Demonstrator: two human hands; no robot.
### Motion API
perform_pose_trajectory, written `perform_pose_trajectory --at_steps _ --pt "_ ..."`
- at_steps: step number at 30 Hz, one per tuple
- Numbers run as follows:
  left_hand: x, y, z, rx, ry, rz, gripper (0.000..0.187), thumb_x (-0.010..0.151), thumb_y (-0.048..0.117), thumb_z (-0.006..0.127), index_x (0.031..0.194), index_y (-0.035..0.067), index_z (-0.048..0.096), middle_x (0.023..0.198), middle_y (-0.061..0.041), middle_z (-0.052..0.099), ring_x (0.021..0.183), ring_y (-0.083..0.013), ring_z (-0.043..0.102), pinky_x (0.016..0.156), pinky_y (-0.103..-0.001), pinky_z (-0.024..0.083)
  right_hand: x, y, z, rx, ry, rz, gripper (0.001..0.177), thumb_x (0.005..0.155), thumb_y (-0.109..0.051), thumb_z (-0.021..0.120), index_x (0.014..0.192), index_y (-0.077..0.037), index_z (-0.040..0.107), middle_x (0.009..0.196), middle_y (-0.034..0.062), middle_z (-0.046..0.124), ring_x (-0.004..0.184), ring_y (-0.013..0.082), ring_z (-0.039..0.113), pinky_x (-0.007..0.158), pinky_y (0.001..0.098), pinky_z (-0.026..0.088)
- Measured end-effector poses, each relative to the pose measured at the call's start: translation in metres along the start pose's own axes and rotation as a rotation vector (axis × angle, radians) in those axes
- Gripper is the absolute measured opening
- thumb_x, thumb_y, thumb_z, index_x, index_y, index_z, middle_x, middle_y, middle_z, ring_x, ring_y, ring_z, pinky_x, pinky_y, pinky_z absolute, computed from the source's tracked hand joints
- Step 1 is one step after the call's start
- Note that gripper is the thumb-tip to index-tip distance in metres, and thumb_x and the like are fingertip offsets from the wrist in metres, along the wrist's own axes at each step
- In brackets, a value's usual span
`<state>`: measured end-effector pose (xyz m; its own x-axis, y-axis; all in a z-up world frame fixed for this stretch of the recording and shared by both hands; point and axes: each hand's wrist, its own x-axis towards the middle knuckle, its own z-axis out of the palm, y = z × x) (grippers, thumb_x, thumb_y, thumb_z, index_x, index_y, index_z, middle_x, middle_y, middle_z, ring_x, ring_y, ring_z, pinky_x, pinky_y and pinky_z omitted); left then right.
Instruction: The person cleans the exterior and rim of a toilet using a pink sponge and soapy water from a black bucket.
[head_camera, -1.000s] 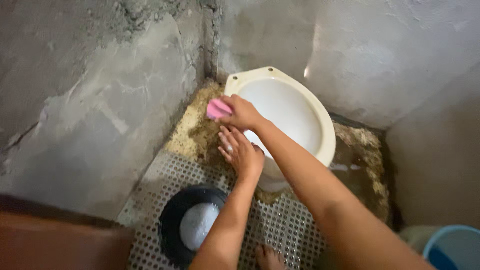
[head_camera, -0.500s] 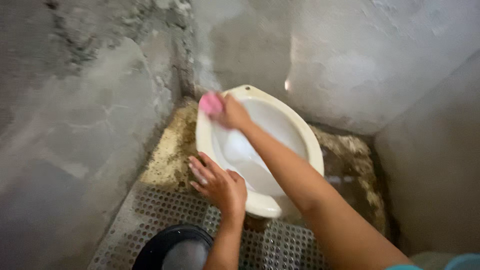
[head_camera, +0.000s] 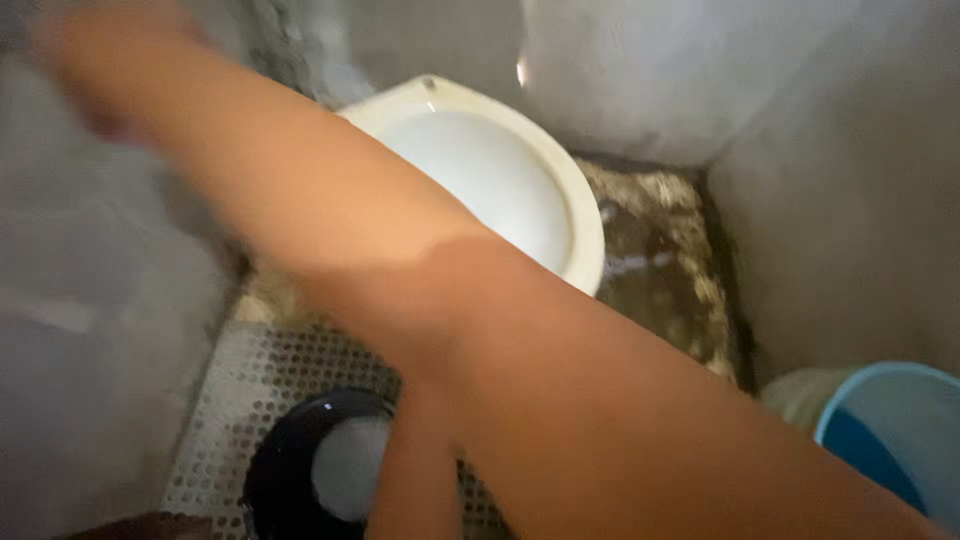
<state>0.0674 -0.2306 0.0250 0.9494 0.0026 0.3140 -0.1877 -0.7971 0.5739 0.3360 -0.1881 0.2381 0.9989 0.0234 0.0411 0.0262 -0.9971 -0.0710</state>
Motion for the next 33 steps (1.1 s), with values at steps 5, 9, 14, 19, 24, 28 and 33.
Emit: perform_pose_trajectory --at_steps 5,9,14,19,24,28,33 --pt "0.007 -0.005 -0.010 0.001 -0.009 -0.011 0.092 0.087 0.019 0.062 0.161 0.002 0.010 0.166 -0.026 0.014 0.154 -0.0416 0.014 0.118 -0.069 0.010 -0.034 0.036 0.056 0.062 -0.021 0.038 0.024 0.084 -0.023 0.067 0.104 -0.015 0.075 0.107 0.0101 0.074 0.099 0.0270 0.074 0.078 0.0454 0.062" --pt "0.043 0.002 -0.015 -0.003 0.044 -0.019 0.094 0.084 0.017 0.062 0.161 0.002 0.009 0.166 -0.026 0.014 0.154 -0.0412 0.014 0.118 -0.069 0.010 -0.031 0.046 0.052 -0.035 -0.090 0.114 0.027 0.091 -0.026 0.061 0.110 -0.012 0.073 0.111 0.0133 0.073 0.102 0.0291 0.074 0.079 0.0472 0.063" --pt "0.064 0.007 -0.017 -0.057 -0.064 -0.089 0.097 0.081 0.015 0.063 0.160 0.003 0.008 0.165 -0.026 0.015 0.154 -0.0407 0.014 0.118 -0.070 0.010 -0.053 0.179 0.144 0.321 0.002 0.202 0.037 0.077 -0.032 0.073 0.106 -0.008 0.075 0.111 0.0146 0.077 0.103 0.0279 0.073 0.095 0.0432 0.057" --pt "0.066 0.007 -0.019 -0.098 -0.051 -0.087 0.098 0.081 0.012 0.063 0.160 0.003 0.007 0.164 -0.026 0.014 0.153 -0.0426 0.014 0.116 -0.070 0.010 -0.045 0.278 0.163 0.319 0.528 0.707 0.050 0.079 -0.038 0.080 0.112 -0.004 0.066 0.114 0.0208 0.067 0.100 0.0335 0.066 0.081 0.0473 0.054" --pt "0.062 0.010 -0.026 -0.089 -0.095 -0.147 0.095 0.080 0.014 0.063 0.158 0.006 0.009 0.164 -0.023 0.015 0.153 -0.0393 0.016 0.116 -0.069 0.012 -0.005 0.235 0.205 0.383 0.280 0.246 0.057 0.084 -0.046 0.082 0.107 0.003 0.063 0.100 0.0233 0.069 0.093 0.0349 0.069 0.078 0.0448 0.055" --pt "0.065 0.007 -0.021 -0.120 -0.053 -0.122 0.096 0.082 0.013 0.063 0.160 0.005 0.008 0.164 -0.025 0.016 0.152 -0.0413 0.017 0.116 -0.069 0.013 -0.012 0.277 0.181 0.810 0.533 0.554 0.044 0.109 -0.044 0.056 0.100 -0.003 0.069 0.091 0.0203 0.071 0.081 0.0331 0.069 0.072 0.0466 0.057" --pt "0.063 0.003 -0.019 -0.117 -0.058 -0.089 0.096 0.083 0.014 0.063 0.159 0.001 0.007 0.162 -0.028 0.015 0.151 -0.0443 0.017 0.115 -0.069 0.012 -0.017 0.224 0.172 0.319 0.609 -0.155 0.043 0.086 -0.045 0.078 0.105 -0.006 0.076 0.095 0.0141 0.078 0.086 0.0300 0.070 0.075 0.0507 0.056"
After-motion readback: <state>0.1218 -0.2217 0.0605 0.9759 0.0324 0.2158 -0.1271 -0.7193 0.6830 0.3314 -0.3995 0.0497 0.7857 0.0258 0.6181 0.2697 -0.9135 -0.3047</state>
